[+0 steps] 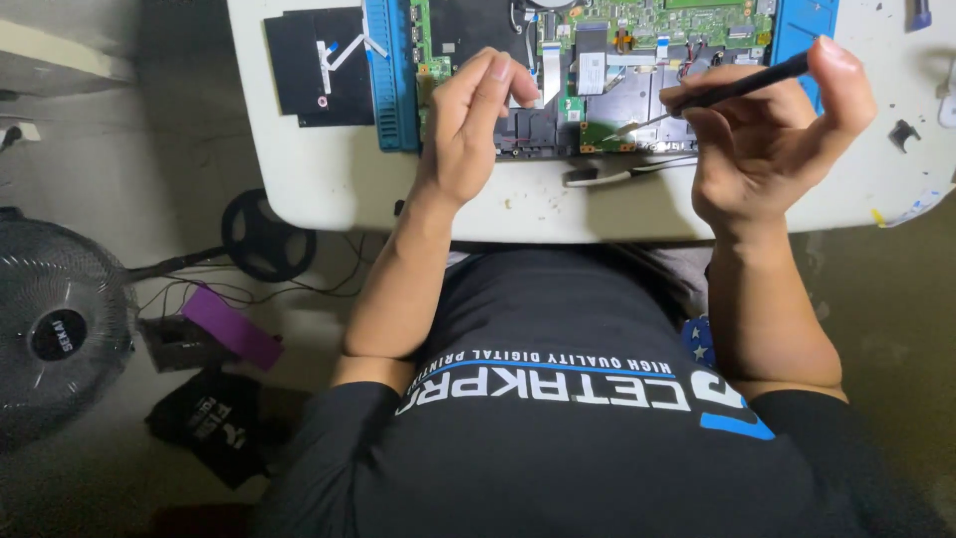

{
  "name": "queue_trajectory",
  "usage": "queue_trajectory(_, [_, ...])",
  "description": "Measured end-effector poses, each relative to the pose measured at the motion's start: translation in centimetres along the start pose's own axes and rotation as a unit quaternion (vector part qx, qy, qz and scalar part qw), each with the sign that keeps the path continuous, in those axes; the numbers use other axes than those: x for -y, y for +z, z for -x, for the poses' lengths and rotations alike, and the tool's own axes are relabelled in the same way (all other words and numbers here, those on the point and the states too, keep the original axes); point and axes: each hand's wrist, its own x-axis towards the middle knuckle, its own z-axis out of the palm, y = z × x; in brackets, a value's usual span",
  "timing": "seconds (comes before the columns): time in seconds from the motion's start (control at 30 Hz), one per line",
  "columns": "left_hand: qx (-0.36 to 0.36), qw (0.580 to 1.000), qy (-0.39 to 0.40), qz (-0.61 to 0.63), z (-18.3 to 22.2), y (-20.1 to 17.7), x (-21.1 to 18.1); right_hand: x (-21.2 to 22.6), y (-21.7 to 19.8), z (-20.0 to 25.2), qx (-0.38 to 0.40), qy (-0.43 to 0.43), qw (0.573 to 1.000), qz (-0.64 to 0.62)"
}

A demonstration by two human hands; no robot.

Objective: Connecting internal ribbon cables and using a screwdriver to secure components on a laptop motherboard.

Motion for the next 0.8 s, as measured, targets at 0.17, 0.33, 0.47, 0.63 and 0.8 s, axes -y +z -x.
queue_trajectory(0.17, [-0.006, 1.0, -0.005, 0.008, 1.1, 0.4, 1.2, -0.5, 0.0, 0.2, 0.021, -0.013, 1.0, 0.004])
queue_trajectory(0.33, [-0.007, 1.0, 0.009, 0.012, 1.3, 0.5, 0.8, -0.4, 0.3, -0.1, 0.035, -0.017, 0.999, -0.002])
queue_trajectory(0.47, [-0.012, 1.0, 0.004, 0.0, 1.3, 0.3, 0.4, -0.3, 0.5, 0.2, 0.03, 0.001, 1.0, 0.005])
queue_trajectory(0.63, [-0.013, 1.0, 0.011, 0.002, 1.4, 0.3, 0.6, -0.2, 0.4, -0.3, 0.058, -0.017, 0.998, -0.002])
queue_trajectory(0.8, [-0.012, 1.0, 0.019, 0.006, 1.3, 0.2, 0.6, -0.5, 0.4, -0.5, 0.084, -0.052, 0.995, 0.006])
